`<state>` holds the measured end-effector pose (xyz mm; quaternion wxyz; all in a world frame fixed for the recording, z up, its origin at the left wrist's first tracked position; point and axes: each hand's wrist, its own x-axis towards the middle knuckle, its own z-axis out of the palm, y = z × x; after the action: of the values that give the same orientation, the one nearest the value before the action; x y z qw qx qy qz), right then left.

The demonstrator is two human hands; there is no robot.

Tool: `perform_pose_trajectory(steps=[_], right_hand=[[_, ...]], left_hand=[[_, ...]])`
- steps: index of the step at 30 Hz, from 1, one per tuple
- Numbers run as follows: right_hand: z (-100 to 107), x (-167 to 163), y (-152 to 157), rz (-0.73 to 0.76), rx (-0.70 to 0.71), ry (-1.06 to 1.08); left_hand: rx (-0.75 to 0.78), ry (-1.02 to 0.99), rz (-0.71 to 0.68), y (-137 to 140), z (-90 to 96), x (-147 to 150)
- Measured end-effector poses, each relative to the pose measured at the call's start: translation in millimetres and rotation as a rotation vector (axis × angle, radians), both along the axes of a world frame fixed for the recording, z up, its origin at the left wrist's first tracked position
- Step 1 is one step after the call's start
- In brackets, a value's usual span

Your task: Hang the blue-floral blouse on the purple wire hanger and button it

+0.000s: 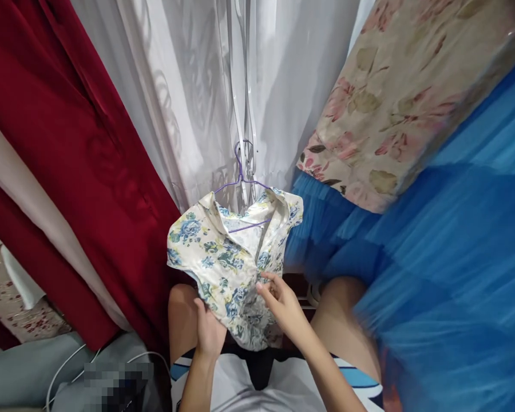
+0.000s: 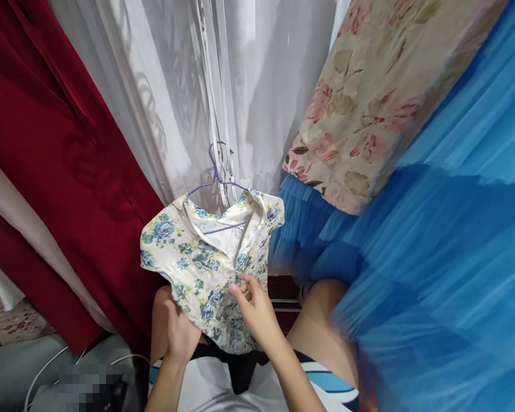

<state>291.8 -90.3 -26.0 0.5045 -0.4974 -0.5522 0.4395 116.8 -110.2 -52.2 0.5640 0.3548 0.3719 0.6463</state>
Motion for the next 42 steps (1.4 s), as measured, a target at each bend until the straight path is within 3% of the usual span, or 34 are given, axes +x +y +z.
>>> perform_pose_trajectory(steps=[5,11,14,17,20,22,24,26,30,33,38,42], right_hand=[[-2.3,-25.5,32.7,-0.078,0.096,-0.227],[4.0,-31.7,38.4,-0.015,0.065,-0.170],[4.9,-21.1,34.3,-0.014,0.031,-0.183],[3.8,-10.1,24.2,-0.002,-0.060,-0.067],[2.6,-7.2,11.0,0.159,-0.240,0.201],[2.7,-10.4,3.6,0.274,-0.336,0.335],[3.2,-15.3,-1.2,0.330,-0.381,0.399],[3.3,-19.3,-3.2,0.321,-0.379,0.440],[9.4,-18.8,1.3,0.250,-0.345,0.525],[35.4,-14.9,14.5,0.211,-0.270,0.525],[118.0,-22.3,50.9,0.206,0.079,0.402],[165.6,-34.1,74.6,0.118,0.203,0.427]], left_hand=[[-0.102,0.122,0.156,-3.9,-11.9,-7.9],[-0.109,0.044,0.139,-3.2,-7.0,-2.9],[-0.099,0.095,0.208,-2.4,-5.8,-7.9],[-0.009,0.318,0.425,-0.4,-12.6,-10.2],[0.197,0.706,0.656,1.5,-23.8,-0.8],[0.336,0.915,0.602,4.2,-28.7,11.2],[0.386,0.984,0.420,8.9,-29.2,23.1],[0.353,0.977,0.267,14.3,-26.0,31.3],[0.333,0.976,0.147,19.7,-18.3,34.9],[0.349,1.005,0.115,17.1,-15.8,33.8],[0.321,1.100,0.107,11.2,-6.1,34.5],[0.346,1.211,0.041,13.6,-4.9,35.2]])
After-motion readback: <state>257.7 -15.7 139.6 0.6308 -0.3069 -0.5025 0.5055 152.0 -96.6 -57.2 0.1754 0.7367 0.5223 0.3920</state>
